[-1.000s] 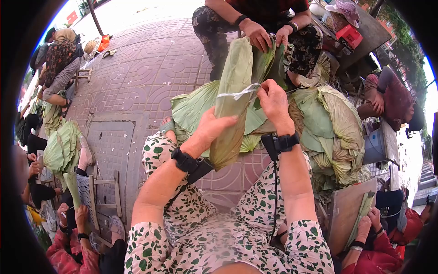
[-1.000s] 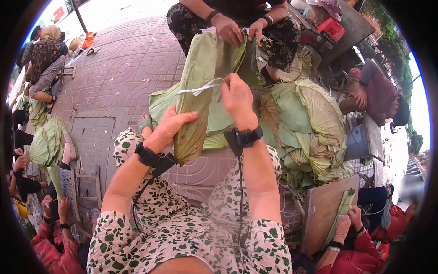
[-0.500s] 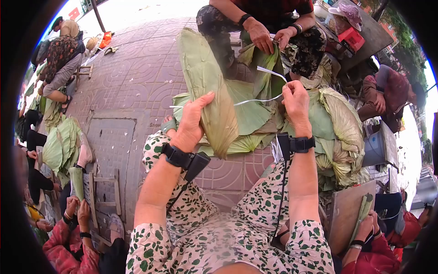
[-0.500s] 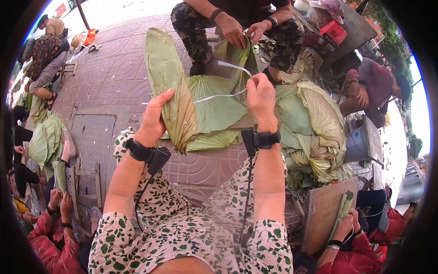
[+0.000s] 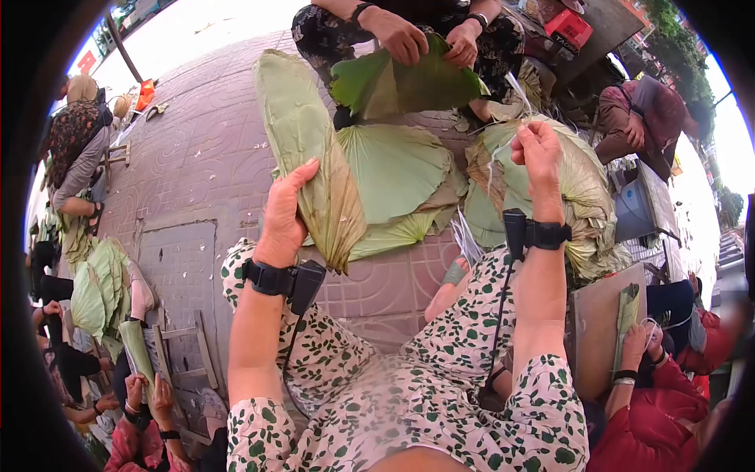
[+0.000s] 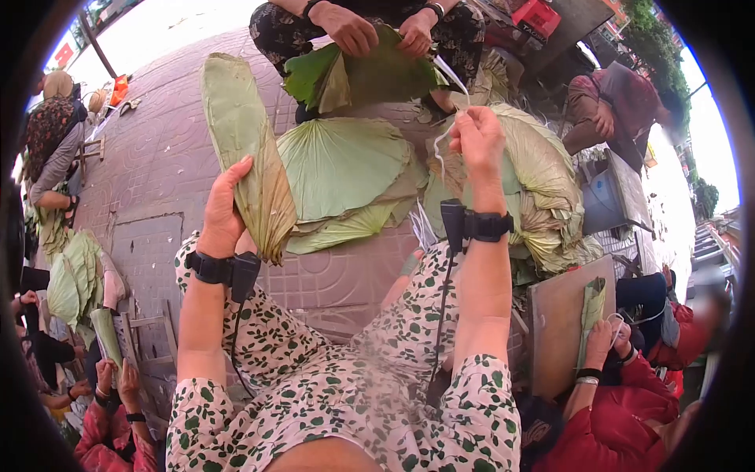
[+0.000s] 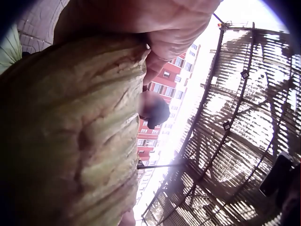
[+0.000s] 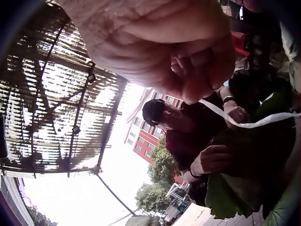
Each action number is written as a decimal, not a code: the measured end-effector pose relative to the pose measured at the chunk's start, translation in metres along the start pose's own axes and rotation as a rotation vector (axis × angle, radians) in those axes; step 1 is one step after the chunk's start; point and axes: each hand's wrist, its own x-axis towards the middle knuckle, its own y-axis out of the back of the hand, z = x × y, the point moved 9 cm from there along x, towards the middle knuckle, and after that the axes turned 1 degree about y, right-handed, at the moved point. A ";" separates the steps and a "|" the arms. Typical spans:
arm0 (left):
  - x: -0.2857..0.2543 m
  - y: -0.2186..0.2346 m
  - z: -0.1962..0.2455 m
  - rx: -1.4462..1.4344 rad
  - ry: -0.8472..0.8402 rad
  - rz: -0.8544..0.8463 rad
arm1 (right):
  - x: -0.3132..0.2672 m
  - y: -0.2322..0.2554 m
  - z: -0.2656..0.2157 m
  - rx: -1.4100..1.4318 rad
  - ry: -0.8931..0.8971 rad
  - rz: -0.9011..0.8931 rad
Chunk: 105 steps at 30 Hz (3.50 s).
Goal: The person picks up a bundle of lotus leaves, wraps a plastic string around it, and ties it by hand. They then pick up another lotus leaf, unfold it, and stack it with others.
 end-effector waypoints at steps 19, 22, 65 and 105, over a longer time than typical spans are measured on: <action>0.006 -0.002 -0.015 0.090 0.031 0.013 | -0.212 0.103 0.182 -0.740 -0.206 -0.048; 0.004 -0.004 -0.017 0.095 0.041 0.003 | -0.262 0.109 0.206 -0.790 -0.324 -0.153; 0.010 -0.003 0.004 0.055 -0.167 0.045 | -0.117 -0.245 -0.005 0.606 -0.347 -0.809; 0.020 0.025 0.014 0.277 -0.425 0.248 | -0.081 -0.195 -0.032 0.693 -0.113 -0.562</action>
